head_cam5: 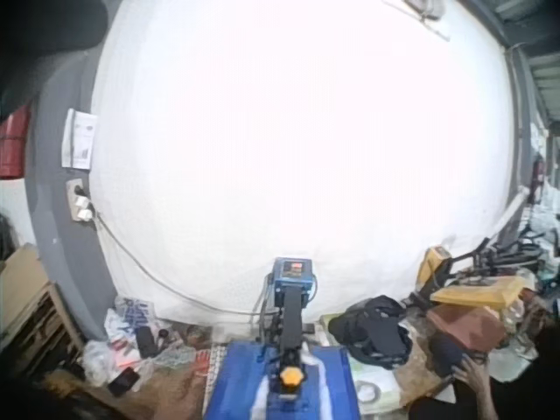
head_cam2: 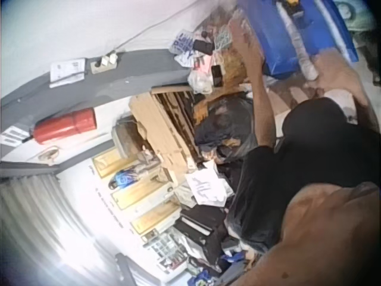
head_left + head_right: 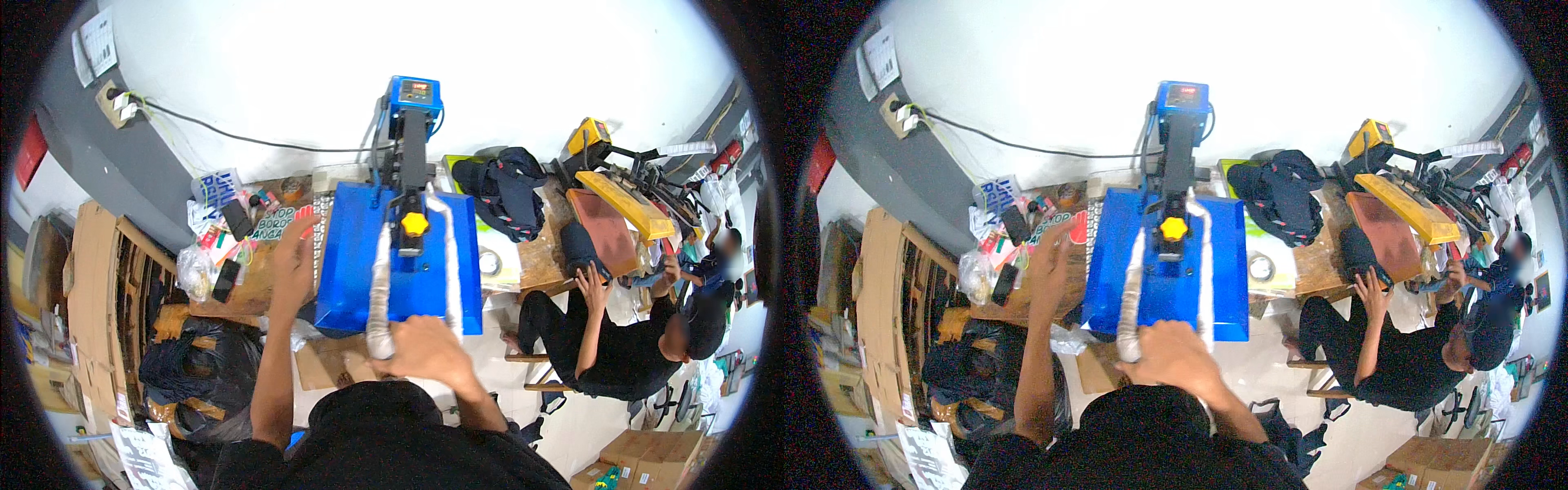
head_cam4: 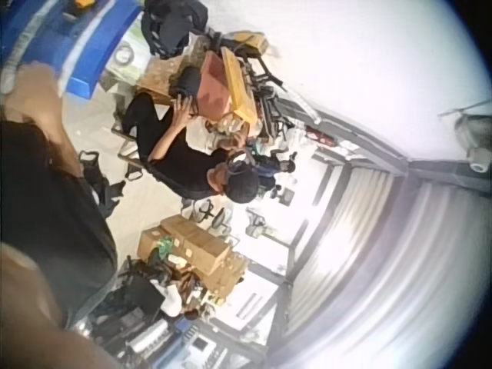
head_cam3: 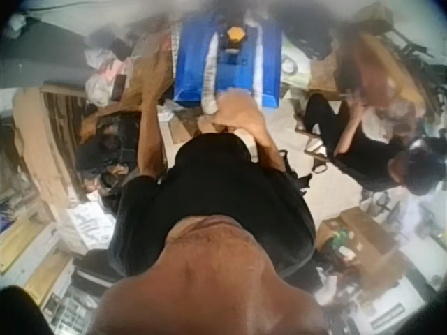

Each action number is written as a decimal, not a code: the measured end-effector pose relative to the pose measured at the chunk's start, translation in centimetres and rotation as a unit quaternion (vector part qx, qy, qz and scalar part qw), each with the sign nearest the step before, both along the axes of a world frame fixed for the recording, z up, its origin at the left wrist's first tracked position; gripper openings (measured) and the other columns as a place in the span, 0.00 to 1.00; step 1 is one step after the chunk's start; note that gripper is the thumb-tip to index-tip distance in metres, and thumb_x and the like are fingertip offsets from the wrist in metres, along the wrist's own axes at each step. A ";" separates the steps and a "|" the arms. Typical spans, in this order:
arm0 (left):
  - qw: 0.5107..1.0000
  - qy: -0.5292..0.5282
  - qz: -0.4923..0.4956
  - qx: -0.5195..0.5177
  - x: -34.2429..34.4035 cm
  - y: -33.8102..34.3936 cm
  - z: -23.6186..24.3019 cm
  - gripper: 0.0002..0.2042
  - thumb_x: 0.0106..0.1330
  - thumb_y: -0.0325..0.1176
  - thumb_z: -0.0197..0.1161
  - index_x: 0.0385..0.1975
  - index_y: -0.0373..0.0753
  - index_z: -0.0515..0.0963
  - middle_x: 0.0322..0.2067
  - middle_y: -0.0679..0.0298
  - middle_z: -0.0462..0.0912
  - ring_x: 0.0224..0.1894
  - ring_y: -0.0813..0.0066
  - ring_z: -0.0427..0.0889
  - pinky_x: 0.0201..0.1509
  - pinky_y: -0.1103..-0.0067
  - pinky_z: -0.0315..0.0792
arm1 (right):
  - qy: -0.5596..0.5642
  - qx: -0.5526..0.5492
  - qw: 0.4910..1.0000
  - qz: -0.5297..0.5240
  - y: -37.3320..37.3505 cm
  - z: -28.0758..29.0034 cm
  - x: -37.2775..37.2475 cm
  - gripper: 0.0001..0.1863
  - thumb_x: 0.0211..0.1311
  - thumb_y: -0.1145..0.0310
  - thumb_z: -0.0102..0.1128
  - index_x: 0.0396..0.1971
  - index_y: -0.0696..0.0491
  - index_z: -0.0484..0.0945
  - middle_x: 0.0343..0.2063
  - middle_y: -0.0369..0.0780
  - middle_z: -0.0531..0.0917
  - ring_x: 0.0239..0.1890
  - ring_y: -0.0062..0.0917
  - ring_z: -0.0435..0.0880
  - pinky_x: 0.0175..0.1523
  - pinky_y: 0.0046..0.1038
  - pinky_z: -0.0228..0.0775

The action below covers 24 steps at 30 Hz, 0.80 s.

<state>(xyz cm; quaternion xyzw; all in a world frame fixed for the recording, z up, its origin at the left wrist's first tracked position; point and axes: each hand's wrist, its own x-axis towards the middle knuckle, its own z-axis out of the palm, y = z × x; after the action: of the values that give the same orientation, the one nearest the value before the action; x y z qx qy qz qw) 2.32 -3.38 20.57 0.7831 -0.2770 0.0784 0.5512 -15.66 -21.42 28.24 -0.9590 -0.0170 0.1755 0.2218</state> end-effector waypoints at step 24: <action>0.991 0.001 0.051 0.127 -2.8 11.0 -24.5 0.10 0.63 0.28 0.63 0.43 0.44 0.85 0.37 0.54 0.86 0.37 0.52 0.85 0.39 0.64 0.79 | -0.678 -0.384 0.606 -0.158 -7.6 20.0 11.5 0.31 0.61 0.39 0.62 0.48 0.53 0.83 0.43 0.49 0.87 0.48 0.42 0.85 0.54 0.39 0.74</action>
<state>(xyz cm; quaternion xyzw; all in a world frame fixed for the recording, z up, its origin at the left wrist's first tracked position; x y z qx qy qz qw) -0.52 7.59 -3.90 0.8601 -0.2436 0.0701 0.4427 -4.15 -29.02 48.25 -0.7882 0.0584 -0.5727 -0.2177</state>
